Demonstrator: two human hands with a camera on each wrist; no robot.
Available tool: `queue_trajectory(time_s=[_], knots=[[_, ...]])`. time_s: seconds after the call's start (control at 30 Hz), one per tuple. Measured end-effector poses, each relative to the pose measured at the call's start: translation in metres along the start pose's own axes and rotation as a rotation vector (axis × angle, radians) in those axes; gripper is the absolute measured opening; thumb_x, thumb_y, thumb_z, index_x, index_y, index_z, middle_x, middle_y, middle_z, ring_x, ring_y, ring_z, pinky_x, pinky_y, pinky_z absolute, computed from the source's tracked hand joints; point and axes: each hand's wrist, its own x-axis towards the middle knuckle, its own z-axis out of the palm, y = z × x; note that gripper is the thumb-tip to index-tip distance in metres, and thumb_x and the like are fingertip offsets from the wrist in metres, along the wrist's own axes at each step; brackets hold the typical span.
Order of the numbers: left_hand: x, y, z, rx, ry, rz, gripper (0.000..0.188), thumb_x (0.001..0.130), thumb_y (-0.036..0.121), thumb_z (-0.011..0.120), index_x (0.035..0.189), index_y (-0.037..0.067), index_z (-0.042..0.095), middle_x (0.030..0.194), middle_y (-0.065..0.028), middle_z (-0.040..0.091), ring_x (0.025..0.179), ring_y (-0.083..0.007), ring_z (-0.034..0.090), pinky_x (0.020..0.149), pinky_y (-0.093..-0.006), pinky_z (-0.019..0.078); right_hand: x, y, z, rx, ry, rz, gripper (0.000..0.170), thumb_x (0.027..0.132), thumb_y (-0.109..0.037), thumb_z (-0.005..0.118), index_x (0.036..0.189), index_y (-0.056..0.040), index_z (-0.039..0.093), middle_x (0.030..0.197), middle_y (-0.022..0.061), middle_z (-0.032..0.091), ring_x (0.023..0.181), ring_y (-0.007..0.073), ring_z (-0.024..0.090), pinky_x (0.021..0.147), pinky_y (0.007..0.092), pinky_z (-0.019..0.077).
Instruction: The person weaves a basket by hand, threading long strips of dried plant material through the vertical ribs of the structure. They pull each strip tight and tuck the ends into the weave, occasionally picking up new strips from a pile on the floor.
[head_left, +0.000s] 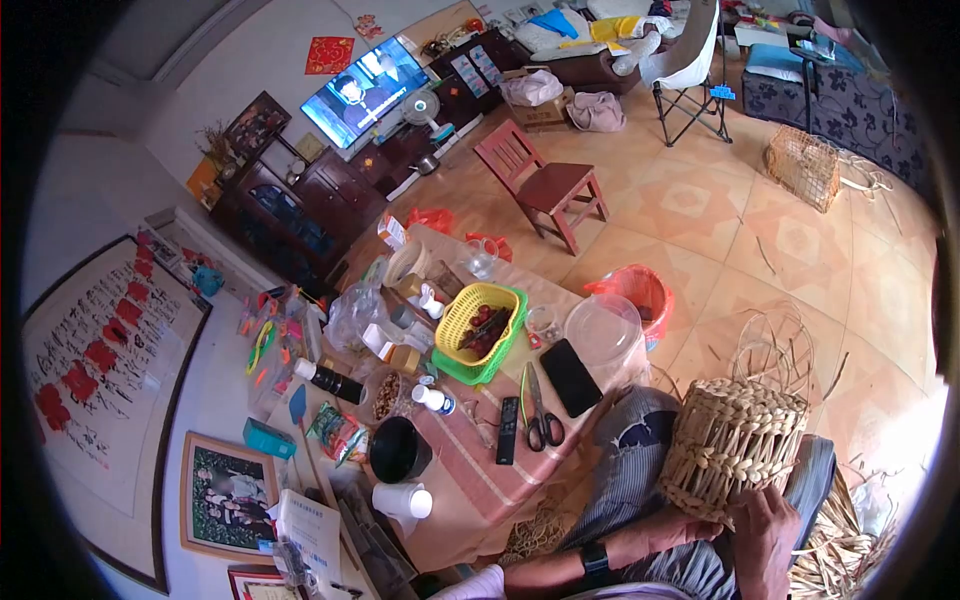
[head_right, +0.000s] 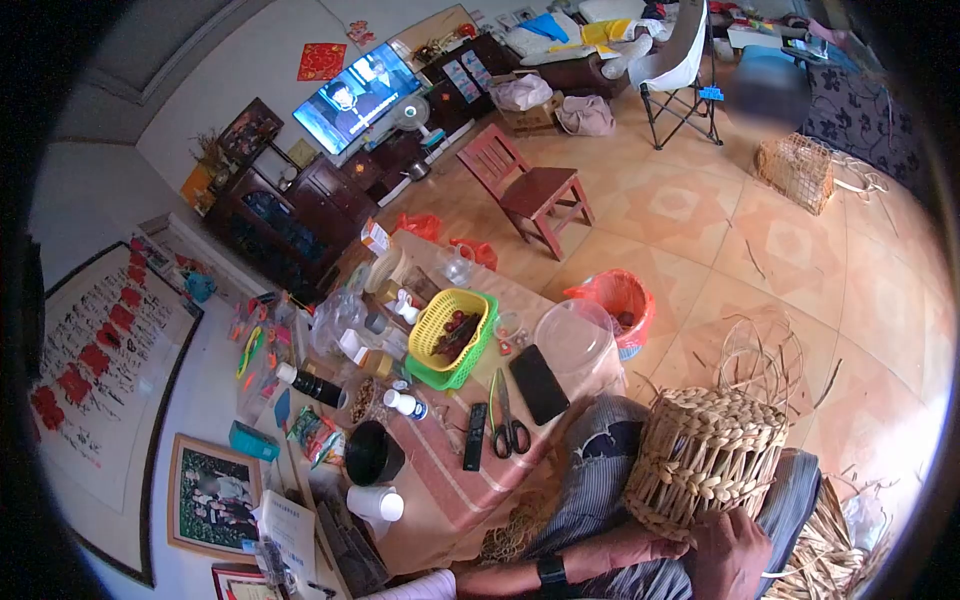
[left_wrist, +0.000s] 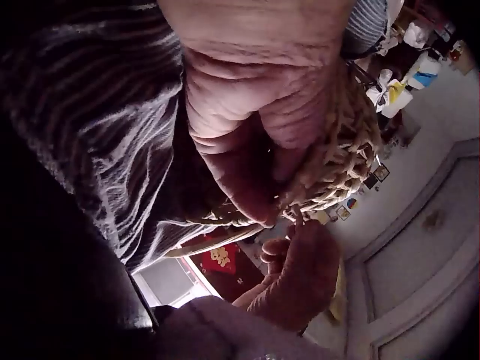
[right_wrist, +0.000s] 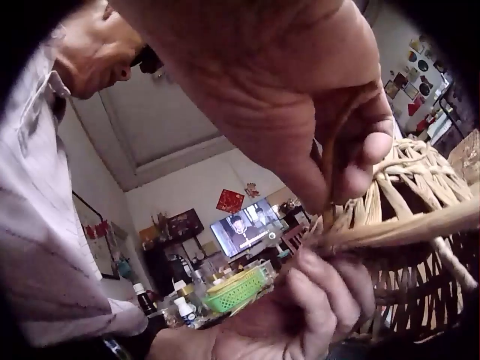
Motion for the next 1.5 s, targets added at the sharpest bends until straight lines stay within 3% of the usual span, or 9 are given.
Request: queue_trajectory(time_s=[0.53, 0.73, 0.87, 1.07, 1.17, 1.23, 1.3, 1.4, 1.5], knots=[[-0.003, 0.005, 0.008, 0.056, 0.018, 0.063, 0.040, 0.105, 0.025, 0.065, 0.137, 0.004, 0.056, 0.138, -0.0154, 0.064, 0.120, -0.0256, 0.067, 0.100, -0.0406, 0.0580, -0.002, 0.012, 0.015, 0.086, 0.027, 0.129, 0.009, 0.080, -0.005, 0.074, 0.084, -0.0031, 0.066, 0.083, 0.0139, 0.060, 0.072, 0.0356, 0.062, 0.064, 0.0464, 0.0505], [-0.022, 0.055, 0.087, 1.464, 0.219, 0.188, 0.064, 0.105, 0.038, 0.064, 0.155, 0.004, 0.043, 0.159, -0.0125, 0.048, 0.143, -0.0293, 0.048, 0.122, -0.0447, 0.0366, 0.005, 0.020, 0.013, 0.063, 0.023, -0.065, 0.014, 0.079, -0.005, 0.075, 0.092, -0.0039, 0.069, 0.086, 0.0125, 0.061, 0.085, 0.0359, 0.061, 0.071, 0.0461, 0.0511], [-0.015, 0.023, 0.012, -0.118, 0.122, 0.250, 0.047, 0.108, 0.030, 0.059, 0.149, 0.009, 0.051, 0.154, -0.0111, 0.054, 0.139, -0.0268, 0.053, 0.116, -0.0452, 0.0467, -0.014, 0.038, 0.007, 0.146, 0.064, 0.149, 0.028, 0.081, -0.005, 0.073, 0.109, -0.0058, 0.066, 0.098, 0.0159, 0.059, 0.096, 0.0399, 0.060, 0.078, 0.0490, 0.0519], [-0.020, 0.017, -0.023, -0.232, 0.123, 0.252, 0.046, 0.106, 0.024, 0.061, 0.150, 0.013, 0.051, 0.153, -0.0082, 0.057, 0.136, -0.0271, 0.058, 0.114, -0.0486, 0.0517, -0.043, 0.038, 0.005, 0.223, 0.030, 0.127, 0.018, 0.088, -0.007, 0.077, 0.103, -0.0058, 0.068, 0.089, 0.0119, 0.061, 0.079, 0.0342, 0.065, 0.065, 0.0440, 0.0540], [-0.015, 0.021, 0.005, -0.024, 0.211, 0.304, 0.048, 0.105, 0.022, 0.063, 0.150, 0.013, 0.050, 0.154, -0.0075, 0.055, 0.139, -0.0256, 0.055, 0.117, -0.0478, 0.0478, -0.052, 0.036, 0.006, 0.199, 0.011, 0.044, 0.019, 0.087, -0.009, 0.078, 0.103, -0.0070, 0.068, 0.088, 0.0087, 0.061, 0.078, 0.0306, 0.066, 0.065, 0.0419, 0.0554], [-0.013, 0.017, 0.002, 0.575, 0.306, 0.392, 0.050, 0.104, 0.017, 0.064, 0.151, 0.014, 0.048, 0.153, -0.0072, 0.054, 0.138, -0.0258, 0.056, 0.113, -0.0482, 0.0515, -0.051, 0.034, 0.006, 0.194, 0.014, 0.179, 0.021, 0.087, -0.011, 0.078, 0.105, -0.0072, 0.068, 0.090, 0.0079, 0.061, 0.081, 0.0293, 0.066, 0.065, 0.0409, 0.0555], [-0.016, 0.022, -0.002, -0.068, 0.217, 0.273, 0.053, 0.107, 0.019, 0.060, 0.156, 0.015, 0.042, 0.155, -0.0082, 0.050, 0.142, -0.0265, 0.050, 0.116, -0.0443, 0.0471, -0.042, 0.030, 0.002, 0.137, 0.038, 0.197, 0.022, 0.086, -0.012, 0.077, 0.105, -0.0071, 0.067, 0.093, 0.0081, 0.060, 0.086, 0.0292, 0.065, 0.067, 0.0407, 0.0553], [-0.023, 0.035, 0.024, 1.763, 0.238, 0.360, 0.054, 0.107, 0.018, 0.060, 0.157, 0.014, 0.041, 0.155, -0.0091, 0.049, 0.145, -0.0260, 0.047, 0.118, -0.0428, 0.0448, -0.023, 0.032, -0.002, 0.012, 0.031, 0.051, 0.025, 0.085, -0.012, 0.073, 0.108, -0.0063, 0.067, 0.097, 0.0102, 0.057, 0.095, 0.0307, 0.061, 0.074, 0.0416, 0.0542], [-0.020, 0.031, -0.004, -0.109, 0.156, 0.039, 0.052, 0.106, 0.019, 0.062, 0.154, 0.014, 0.044, 0.155, -0.0097, 0.050, 0.143, -0.0262, 0.048, 0.116, -0.0439, 0.0466, -0.024, 0.044, 0.001, -0.025, -0.072, -0.039, 0.031, 0.081, -0.012, 0.068, 0.111, -0.0056, 0.068, 0.098, 0.0129, 0.053, 0.099, 0.0327, 0.055, 0.081, 0.0431, 0.0515]])
